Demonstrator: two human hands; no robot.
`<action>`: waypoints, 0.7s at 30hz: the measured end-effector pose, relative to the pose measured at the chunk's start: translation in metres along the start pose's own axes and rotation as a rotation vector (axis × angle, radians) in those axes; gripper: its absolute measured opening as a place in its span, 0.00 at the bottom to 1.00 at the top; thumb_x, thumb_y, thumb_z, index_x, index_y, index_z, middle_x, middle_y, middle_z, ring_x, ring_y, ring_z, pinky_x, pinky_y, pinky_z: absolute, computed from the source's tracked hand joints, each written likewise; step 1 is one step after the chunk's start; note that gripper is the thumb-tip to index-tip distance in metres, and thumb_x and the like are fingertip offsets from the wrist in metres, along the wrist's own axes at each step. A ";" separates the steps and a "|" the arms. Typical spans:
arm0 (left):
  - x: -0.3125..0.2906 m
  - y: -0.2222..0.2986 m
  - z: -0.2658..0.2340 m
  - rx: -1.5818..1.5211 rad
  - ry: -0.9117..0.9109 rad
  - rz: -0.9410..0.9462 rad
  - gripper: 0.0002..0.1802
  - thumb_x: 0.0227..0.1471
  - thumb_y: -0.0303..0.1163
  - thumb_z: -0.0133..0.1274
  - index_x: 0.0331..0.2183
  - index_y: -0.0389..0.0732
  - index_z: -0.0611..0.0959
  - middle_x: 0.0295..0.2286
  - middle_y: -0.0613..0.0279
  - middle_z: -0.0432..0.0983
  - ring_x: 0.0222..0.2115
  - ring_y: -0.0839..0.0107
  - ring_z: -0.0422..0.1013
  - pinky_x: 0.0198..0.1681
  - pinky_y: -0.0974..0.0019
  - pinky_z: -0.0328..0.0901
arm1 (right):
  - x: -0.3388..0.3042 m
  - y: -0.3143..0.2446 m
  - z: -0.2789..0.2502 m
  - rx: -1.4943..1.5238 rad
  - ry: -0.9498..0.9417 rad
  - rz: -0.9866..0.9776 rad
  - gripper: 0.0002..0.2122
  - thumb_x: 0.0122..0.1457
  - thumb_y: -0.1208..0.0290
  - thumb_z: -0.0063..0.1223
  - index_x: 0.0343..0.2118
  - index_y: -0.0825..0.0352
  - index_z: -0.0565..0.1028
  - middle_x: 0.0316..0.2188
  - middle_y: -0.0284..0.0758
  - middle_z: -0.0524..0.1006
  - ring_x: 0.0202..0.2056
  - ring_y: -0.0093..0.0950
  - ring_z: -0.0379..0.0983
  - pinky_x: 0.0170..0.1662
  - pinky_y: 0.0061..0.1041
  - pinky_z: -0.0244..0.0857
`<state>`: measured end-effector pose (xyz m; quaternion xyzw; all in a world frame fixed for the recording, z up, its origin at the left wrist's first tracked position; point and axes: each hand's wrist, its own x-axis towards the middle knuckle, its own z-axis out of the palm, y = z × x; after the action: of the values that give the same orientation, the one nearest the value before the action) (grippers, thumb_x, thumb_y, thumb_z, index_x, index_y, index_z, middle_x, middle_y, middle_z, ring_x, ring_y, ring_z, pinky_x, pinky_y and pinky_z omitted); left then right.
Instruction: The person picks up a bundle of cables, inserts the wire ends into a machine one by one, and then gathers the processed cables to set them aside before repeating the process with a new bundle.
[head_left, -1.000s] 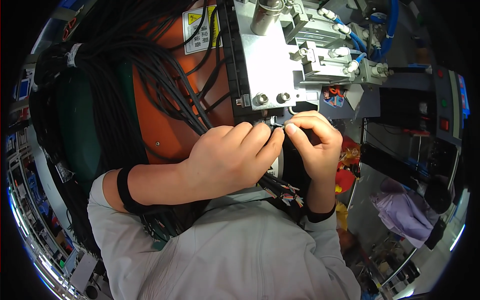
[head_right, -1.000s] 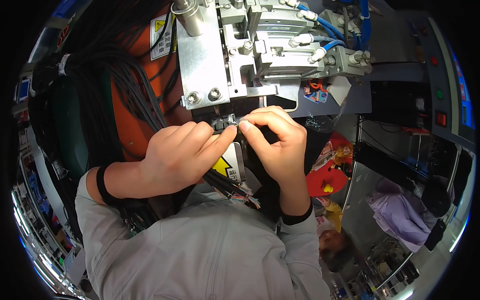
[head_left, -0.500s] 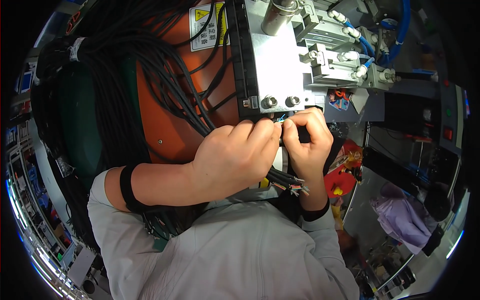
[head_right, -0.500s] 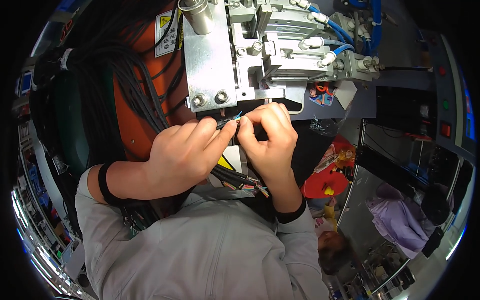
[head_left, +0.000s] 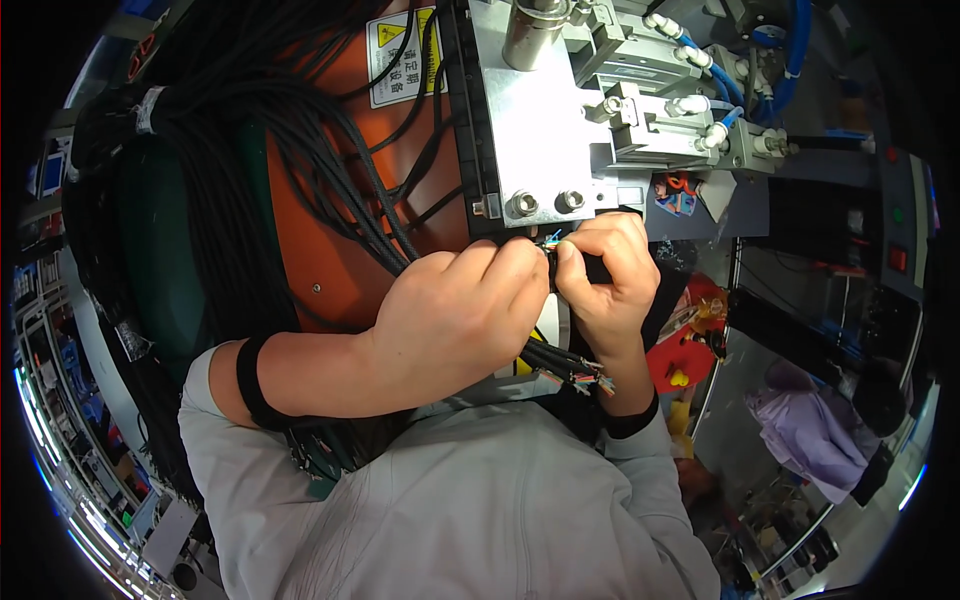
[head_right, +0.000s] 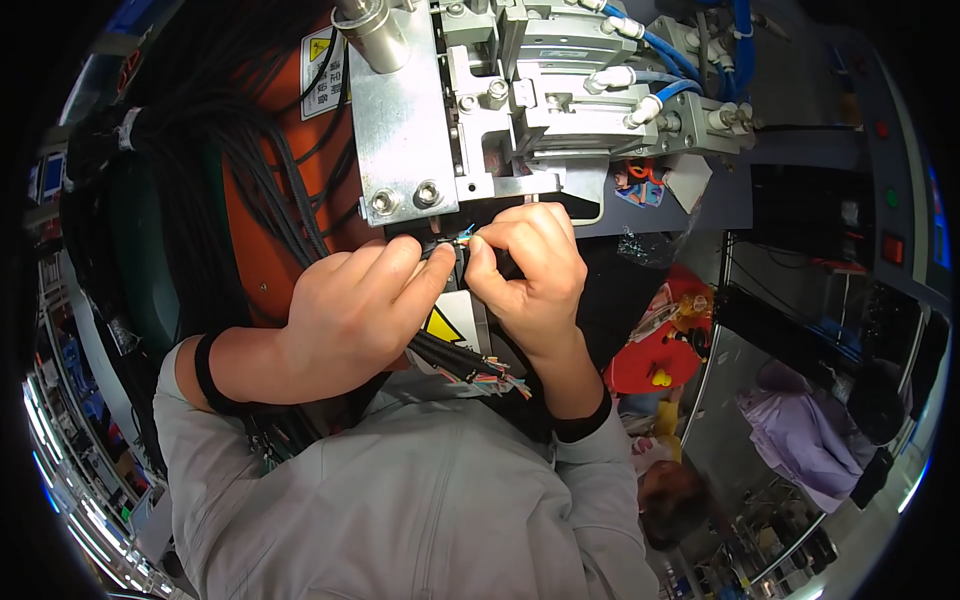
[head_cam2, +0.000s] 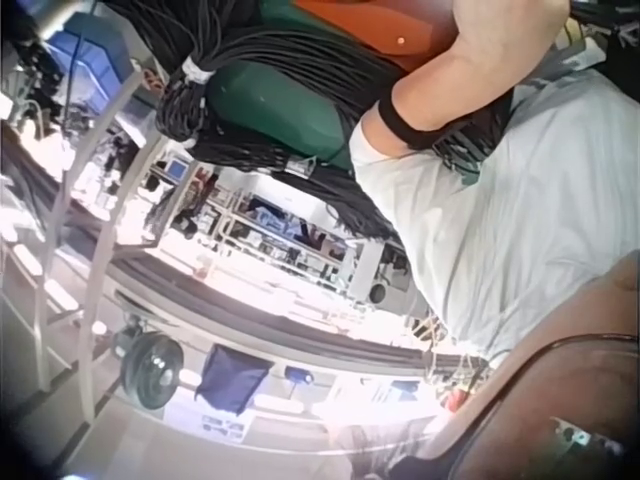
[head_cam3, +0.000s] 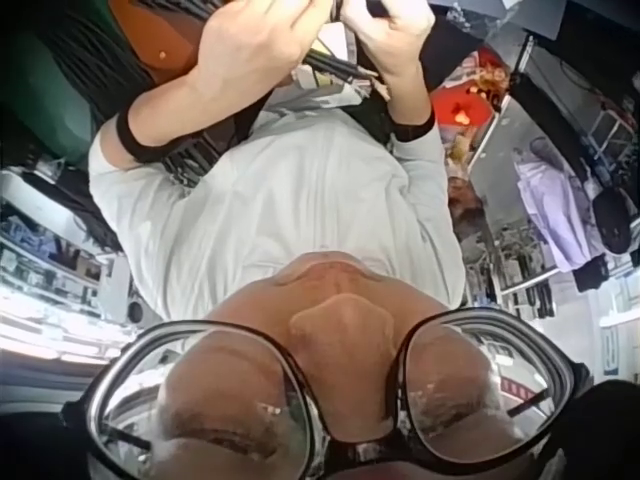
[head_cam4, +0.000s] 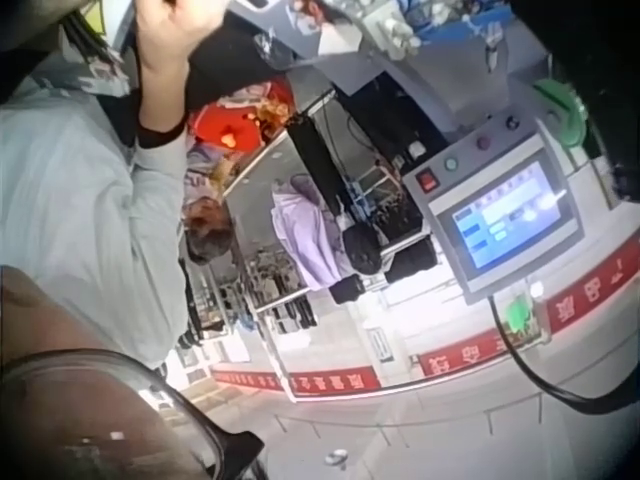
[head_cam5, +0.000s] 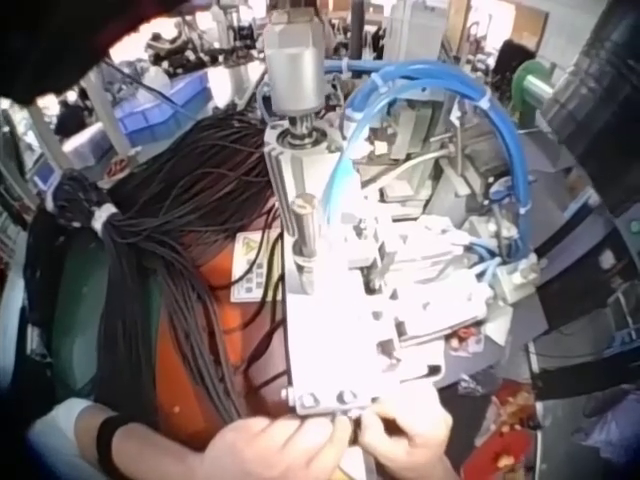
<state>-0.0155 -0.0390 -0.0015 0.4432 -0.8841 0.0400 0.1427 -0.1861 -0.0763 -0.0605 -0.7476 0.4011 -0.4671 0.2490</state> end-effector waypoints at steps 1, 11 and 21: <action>0.001 0.000 0.001 0.010 0.020 0.000 0.05 0.38 0.28 0.51 0.25 0.40 0.76 0.20 0.70 0.58 0.19 0.80 0.60 0.17 0.76 0.52 | -0.002 0.001 0.001 0.023 0.014 0.059 0.05 0.40 0.84 0.55 0.20 0.68 0.71 0.20 0.34 0.70 0.25 0.28 0.66 0.30 0.24 0.61; 0.001 -0.003 0.009 -0.033 0.095 0.016 0.16 0.38 0.29 0.53 0.35 0.40 0.81 0.21 0.69 0.63 0.16 0.79 0.60 0.17 0.74 0.52 | -0.015 0.003 -0.001 0.422 -0.049 0.665 0.03 0.52 0.80 0.52 0.25 0.71 0.71 0.23 0.31 0.72 0.25 0.18 0.63 0.31 0.18 0.58; 0.001 -0.008 0.006 -0.069 0.143 -0.032 0.05 0.37 0.27 0.52 0.24 0.41 0.76 0.20 0.69 0.63 0.19 0.78 0.63 0.20 0.75 0.57 | 0.000 -0.010 -0.004 -0.018 -0.013 0.099 0.02 0.50 0.83 0.53 0.27 0.71 0.73 0.26 0.33 0.75 0.30 0.22 0.70 0.37 0.20 0.63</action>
<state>-0.0112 -0.0455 -0.0075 0.4481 -0.8653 0.0386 0.2215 -0.1859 -0.0710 -0.0517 -0.7322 0.4400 -0.4457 0.2677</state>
